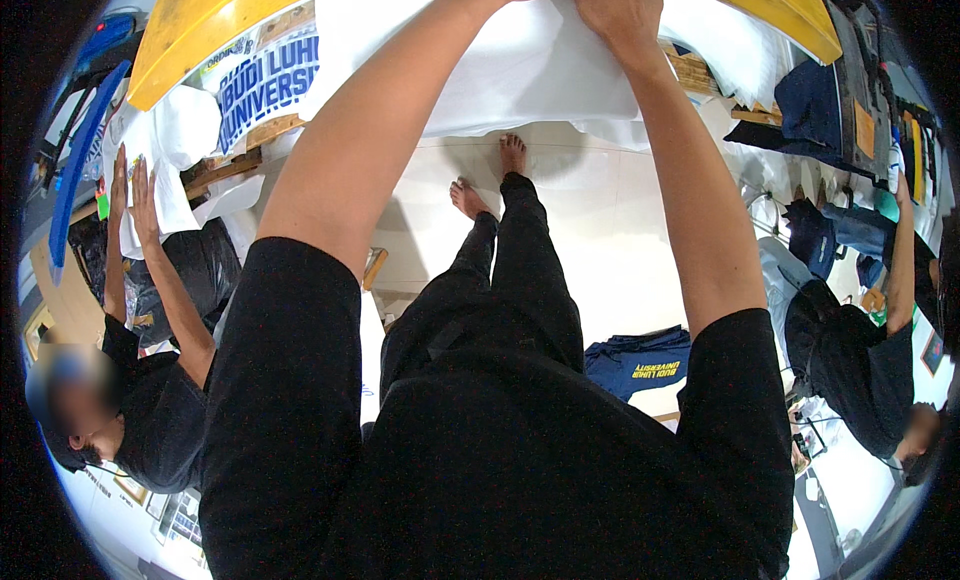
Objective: The person picks up white t-shirts from a stack, aligns them on a heat press machine with their hands, and lowers the press handle to apply a printed design.
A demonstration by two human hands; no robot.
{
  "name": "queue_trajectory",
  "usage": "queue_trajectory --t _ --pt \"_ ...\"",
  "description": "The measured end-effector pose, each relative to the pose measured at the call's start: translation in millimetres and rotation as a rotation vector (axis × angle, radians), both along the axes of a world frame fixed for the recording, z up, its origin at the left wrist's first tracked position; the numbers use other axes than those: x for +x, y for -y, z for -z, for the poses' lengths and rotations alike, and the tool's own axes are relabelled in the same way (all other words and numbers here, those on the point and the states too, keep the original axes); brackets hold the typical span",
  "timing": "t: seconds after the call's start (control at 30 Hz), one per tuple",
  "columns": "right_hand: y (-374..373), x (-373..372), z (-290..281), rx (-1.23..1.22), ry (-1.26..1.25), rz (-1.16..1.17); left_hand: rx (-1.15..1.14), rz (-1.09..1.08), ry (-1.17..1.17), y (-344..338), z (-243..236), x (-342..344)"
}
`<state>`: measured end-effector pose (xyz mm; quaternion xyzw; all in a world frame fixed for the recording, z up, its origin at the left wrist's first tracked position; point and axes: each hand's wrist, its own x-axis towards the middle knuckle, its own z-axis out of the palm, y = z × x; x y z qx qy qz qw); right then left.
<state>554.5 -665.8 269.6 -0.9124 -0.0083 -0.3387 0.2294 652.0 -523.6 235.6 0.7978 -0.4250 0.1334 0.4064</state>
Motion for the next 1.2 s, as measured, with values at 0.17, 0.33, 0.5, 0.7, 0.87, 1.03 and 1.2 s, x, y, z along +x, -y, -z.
queue_trajectory --t 0.17,0.33,0.5,0.7,0.87,1.03,1.2 --pt "5.9 3.1 11.6 -0.212 0.088 0.039 0.014 -0.009 -0.006 0.1 4.1 1.6" --pt "15.3 2.1 25.9 -0.254 0.107 0.057 0.017 -0.018 -0.011 1.5 8.3 2.8" --pt "19.1 2.3 32.7 -0.19 0.159 0.026 0.027 -0.029 -0.012 1.5 13.0 7.2" --pt "12.5 7.3 34.2 -0.055 0.059 0.159 0.002 -0.045 0.031 -0.2 26.2 19.8" --pt "11.3 6.7 30.9 0.171 -0.024 0.109 0.045 -0.068 0.073 12.9 13.2 29.4" --pt "10.9 12.5 28.9 0.353 0.014 0.155 0.088 -0.098 0.084 26.9 3.6 35.7" --pt "18.2 17.7 32.9 0.34 0.067 0.225 0.111 -0.107 0.096 42.2 -4.1 38.8"
